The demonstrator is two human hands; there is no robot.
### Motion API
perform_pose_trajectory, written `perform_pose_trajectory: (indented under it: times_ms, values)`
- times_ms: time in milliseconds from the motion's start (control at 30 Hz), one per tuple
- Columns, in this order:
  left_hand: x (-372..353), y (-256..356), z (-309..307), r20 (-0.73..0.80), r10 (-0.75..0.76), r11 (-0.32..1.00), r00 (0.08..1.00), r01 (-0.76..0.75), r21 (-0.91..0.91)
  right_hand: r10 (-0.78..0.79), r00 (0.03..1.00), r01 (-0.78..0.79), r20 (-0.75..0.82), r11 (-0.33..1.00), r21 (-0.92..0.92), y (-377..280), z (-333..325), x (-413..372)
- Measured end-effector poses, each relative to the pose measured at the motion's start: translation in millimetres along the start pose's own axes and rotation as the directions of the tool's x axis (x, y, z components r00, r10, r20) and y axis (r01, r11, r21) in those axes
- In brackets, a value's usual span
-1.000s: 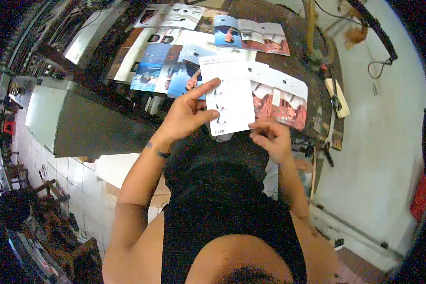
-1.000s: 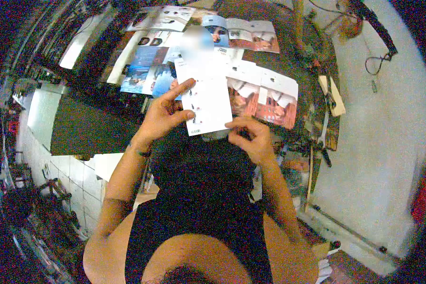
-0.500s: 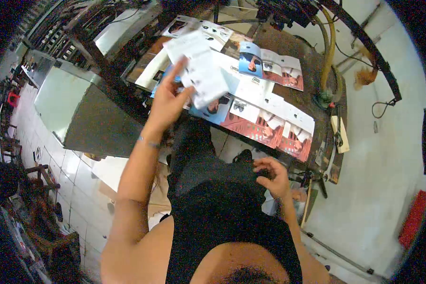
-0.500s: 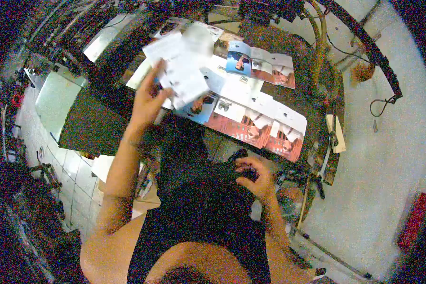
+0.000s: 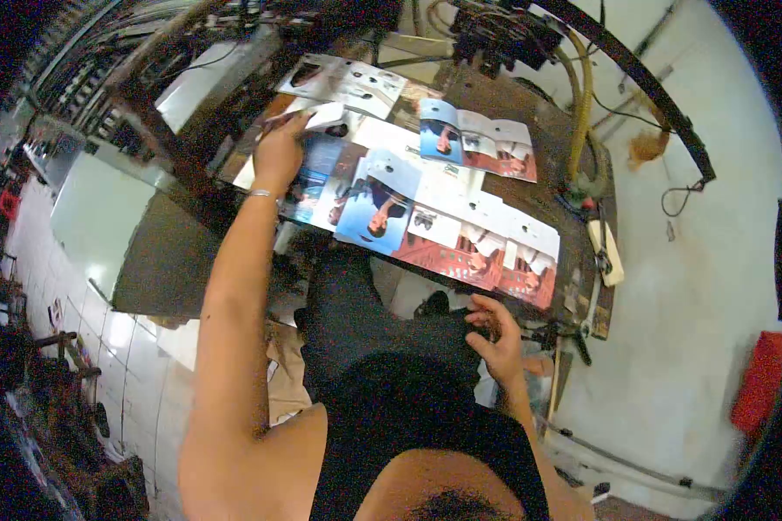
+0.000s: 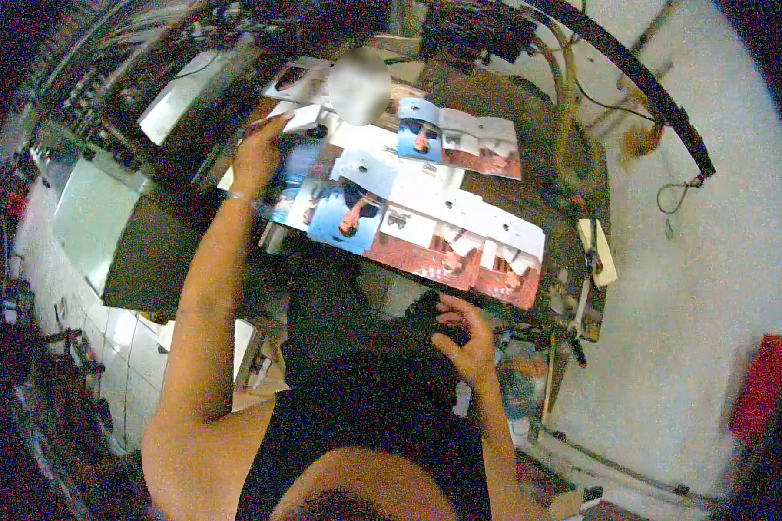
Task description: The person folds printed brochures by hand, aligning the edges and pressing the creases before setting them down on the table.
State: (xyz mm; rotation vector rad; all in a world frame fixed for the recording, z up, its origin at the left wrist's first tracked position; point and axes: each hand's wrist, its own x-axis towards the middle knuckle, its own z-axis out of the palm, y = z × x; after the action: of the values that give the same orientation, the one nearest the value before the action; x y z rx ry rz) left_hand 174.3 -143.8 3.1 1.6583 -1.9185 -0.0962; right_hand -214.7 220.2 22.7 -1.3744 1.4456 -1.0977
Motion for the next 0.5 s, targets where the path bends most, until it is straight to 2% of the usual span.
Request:
perform_pose_trajectory:
  times_ms: [33,67,100,233,333,367,400,500]
  values:
    - [1.9,-4.8,4.5,0.182,-0.117,0.993,0.976,0.110,0.044,-0.004,1.000,0.004,-0.007,1.000,-0.020,3.0,-2.3,-1.5]
    - [-0.9,-18.5,14.6,0.251,-0.067,0.998,0.966,0.063,0.023,-0.009,1.000,0.009,-0.014,0.999,-0.038,4.2,-4.4,-2.7]
    - [-1.2,-31.2,29.1,0.158,-0.018,0.998,0.987,0.009,0.059,-0.002,0.999,0.000,-0.034,0.998,-0.061,2.8,-6.3,-4.5]
    - [1.5,-9.4,1.7,0.290,-0.117,0.993,0.950,0.107,0.052,0.039,0.993,-0.048,-0.112,0.996,-0.078,4.9,-5.8,-8.3]
    - [-5.5,-6.4,3.1,0.024,0.099,0.987,0.995,-0.095,-0.130,0.012,0.991,-0.030,-0.134,0.990,-0.136,6.6,-10.6,-4.0]
    - [-10.3,-2.0,4.7,-0.082,0.173,0.965,0.982,-0.185,-0.184,-0.007,0.991,-0.016,-0.137,0.986,-0.169,6.8,-12.0,-1.9]
    - [-17.2,7.3,4.3,-0.188,0.240,0.932,0.953,-0.280,-0.229,0.040,0.983,-0.071,-0.180,0.984,-0.166,3.9,-13.0,-1.4]
    - [-56.5,64.9,-28.4,-0.089,0.285,0.915,0.954,-0.298,-0.273,-0.036,0.963,-0.031,-0.268,0.970,-0.242,5.9,-23.1,7.5]
